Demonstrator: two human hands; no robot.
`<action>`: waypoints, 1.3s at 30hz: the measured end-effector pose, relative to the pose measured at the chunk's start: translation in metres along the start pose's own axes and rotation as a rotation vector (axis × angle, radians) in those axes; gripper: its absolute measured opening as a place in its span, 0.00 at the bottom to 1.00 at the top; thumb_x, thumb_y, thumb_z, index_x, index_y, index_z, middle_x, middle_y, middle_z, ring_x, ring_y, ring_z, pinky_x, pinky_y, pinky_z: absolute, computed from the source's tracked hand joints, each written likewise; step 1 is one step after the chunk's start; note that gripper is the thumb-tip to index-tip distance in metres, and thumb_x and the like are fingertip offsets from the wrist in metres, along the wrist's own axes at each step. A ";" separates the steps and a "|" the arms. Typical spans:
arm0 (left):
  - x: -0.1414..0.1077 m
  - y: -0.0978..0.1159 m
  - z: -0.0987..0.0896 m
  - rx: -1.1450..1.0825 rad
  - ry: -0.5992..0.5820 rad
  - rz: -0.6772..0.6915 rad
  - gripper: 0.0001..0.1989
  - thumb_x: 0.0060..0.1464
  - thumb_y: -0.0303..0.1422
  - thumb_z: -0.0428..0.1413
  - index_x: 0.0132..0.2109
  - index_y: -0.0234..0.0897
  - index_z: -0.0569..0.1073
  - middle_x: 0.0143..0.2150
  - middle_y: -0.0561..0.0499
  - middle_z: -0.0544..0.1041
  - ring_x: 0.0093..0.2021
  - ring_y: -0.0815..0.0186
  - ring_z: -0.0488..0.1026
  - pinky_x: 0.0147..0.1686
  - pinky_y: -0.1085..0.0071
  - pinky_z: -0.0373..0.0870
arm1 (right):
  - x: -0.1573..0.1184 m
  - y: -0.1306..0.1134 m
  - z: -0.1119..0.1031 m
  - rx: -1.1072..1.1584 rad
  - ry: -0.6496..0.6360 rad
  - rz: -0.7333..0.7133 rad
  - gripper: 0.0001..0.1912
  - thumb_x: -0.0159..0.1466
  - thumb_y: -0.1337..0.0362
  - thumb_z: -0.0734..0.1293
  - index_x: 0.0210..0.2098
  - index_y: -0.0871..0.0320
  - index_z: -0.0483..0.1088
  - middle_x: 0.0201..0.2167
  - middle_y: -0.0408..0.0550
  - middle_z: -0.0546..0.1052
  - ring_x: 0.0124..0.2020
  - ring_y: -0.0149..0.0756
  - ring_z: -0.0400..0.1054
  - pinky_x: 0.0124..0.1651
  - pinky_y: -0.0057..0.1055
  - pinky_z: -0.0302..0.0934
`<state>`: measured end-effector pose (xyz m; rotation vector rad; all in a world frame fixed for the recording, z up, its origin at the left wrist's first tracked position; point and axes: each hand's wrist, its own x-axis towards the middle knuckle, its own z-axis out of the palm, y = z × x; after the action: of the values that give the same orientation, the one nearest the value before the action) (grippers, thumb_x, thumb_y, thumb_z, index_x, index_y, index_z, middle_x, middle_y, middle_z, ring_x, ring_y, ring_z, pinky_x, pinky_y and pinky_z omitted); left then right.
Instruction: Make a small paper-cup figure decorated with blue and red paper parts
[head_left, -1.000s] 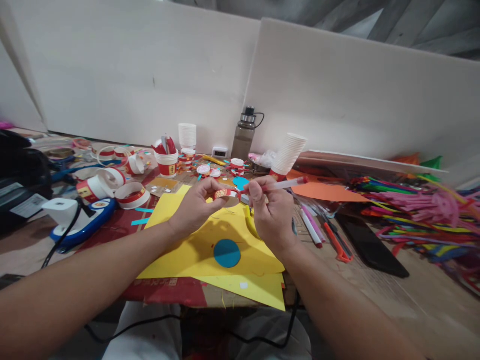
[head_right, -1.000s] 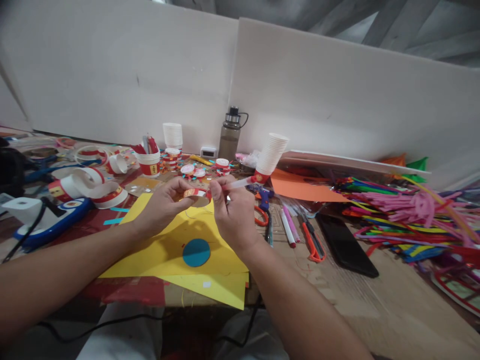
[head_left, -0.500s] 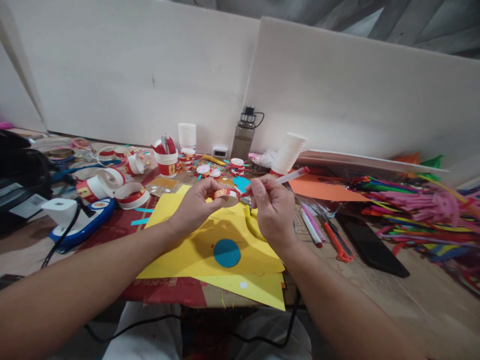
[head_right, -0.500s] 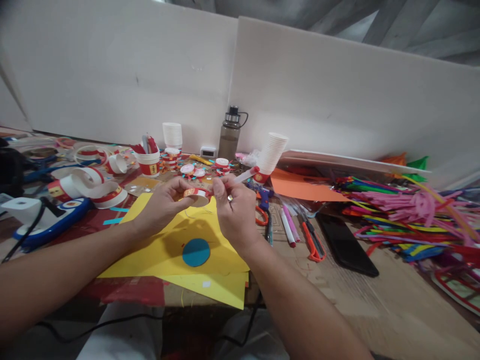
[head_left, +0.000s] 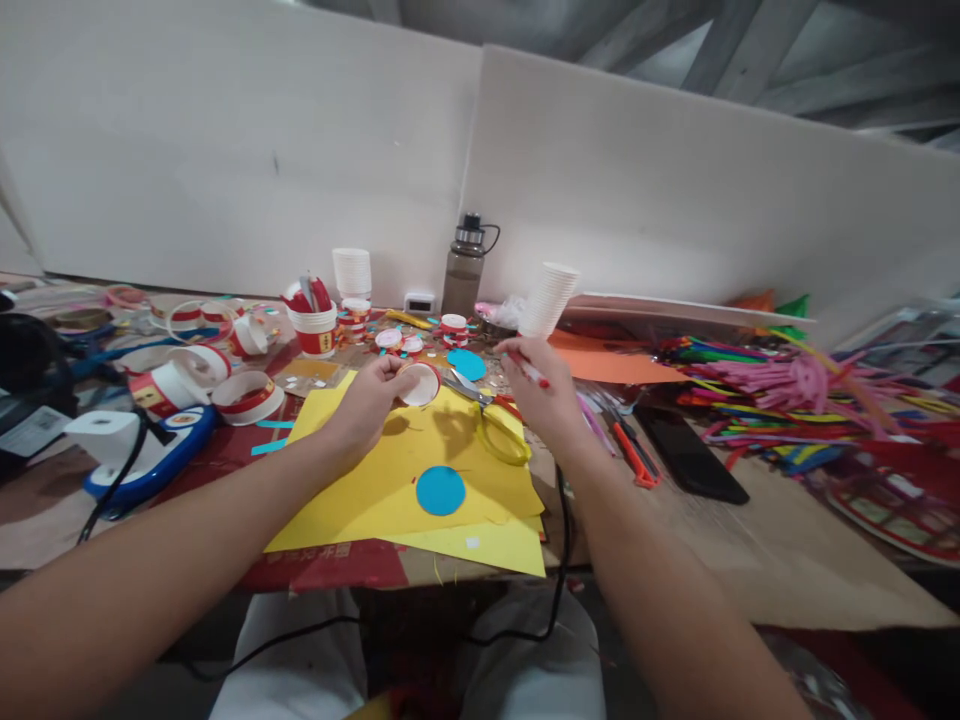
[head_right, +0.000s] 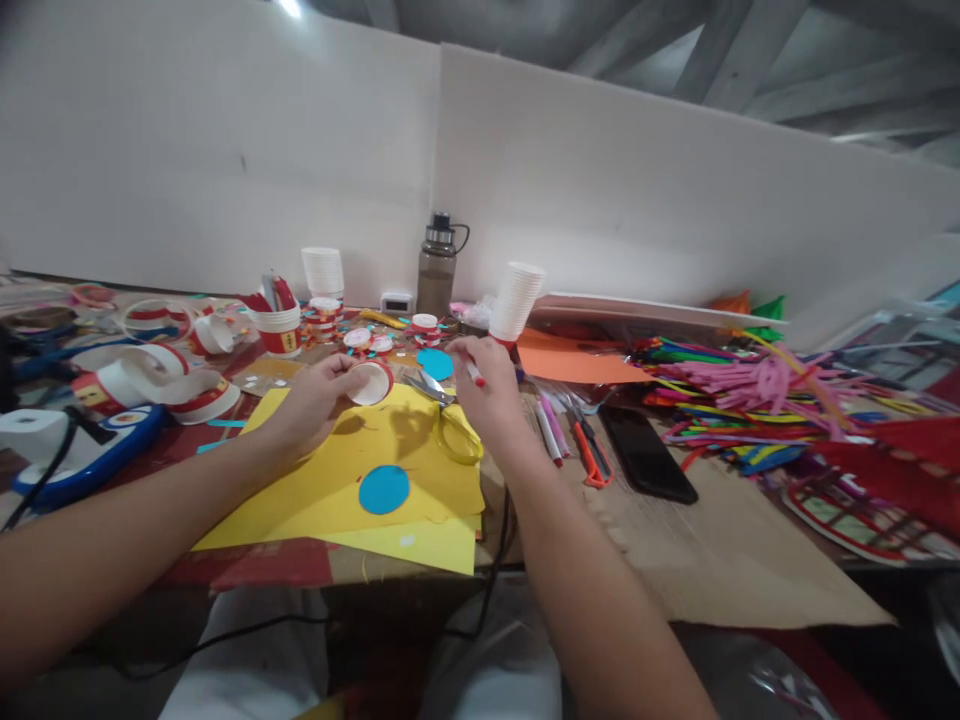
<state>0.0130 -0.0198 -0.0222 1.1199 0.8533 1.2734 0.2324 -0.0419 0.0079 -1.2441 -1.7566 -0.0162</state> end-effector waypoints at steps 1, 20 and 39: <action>0.000 0.000 0.000 -0.005 0.004 -0.006 0.14 0.39 0.35 0.64 0.31 0.35 0.68 0.28 0.56 0.71 0.27 0.73 0.67 0.28 0.75 0.63 | -0.002 0.006 -0.003 -0.097 -0.074 0.016 0.10 0.64 0.67 0.61 0.39 0.57 0.73 0.38 0.49 0.75 0.42 0.39 0.66 0.46 0.35 0.58; 0.002 -0.012 -0.002 0.117 -0.066 0.008 0.15 0.40 0.38 0.64 0.32 0.34 0.69 0.27 0.54 0.73 0.27 0.71 0.67 0.26 0.76 0.62 | -0.022 0.027 -0.002 -0.802 -0.438 0.227 0.15 0.63 0.70 0.60 0.45 0.56 0.74 0.47 0.57 0.71 0.50 0.51 0.56 0.44 0.42 0.47; 0.004 -0.013 -0.002 0.160 -0.054 0.017 0.14 0.40 0.38 0.62 0.32 0.34 0.69 0.25 0.54 0.72 0.25 0.73 0.65 0.24 0.77 0.60 | -0.005 0.045 -0.041 -0.781 0.158 0.596 0.28 0.71 0.56 0.46 0.47 0.63 0.73 0.49 0.64 0.69 0.51 0.55 0.58 0.49 0.47 0.49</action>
<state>0.0152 -0.0143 -0.0353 1.2847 0.9188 1.1994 0.2937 -0.0437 0.0059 -2.2219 -1.1971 -0.4761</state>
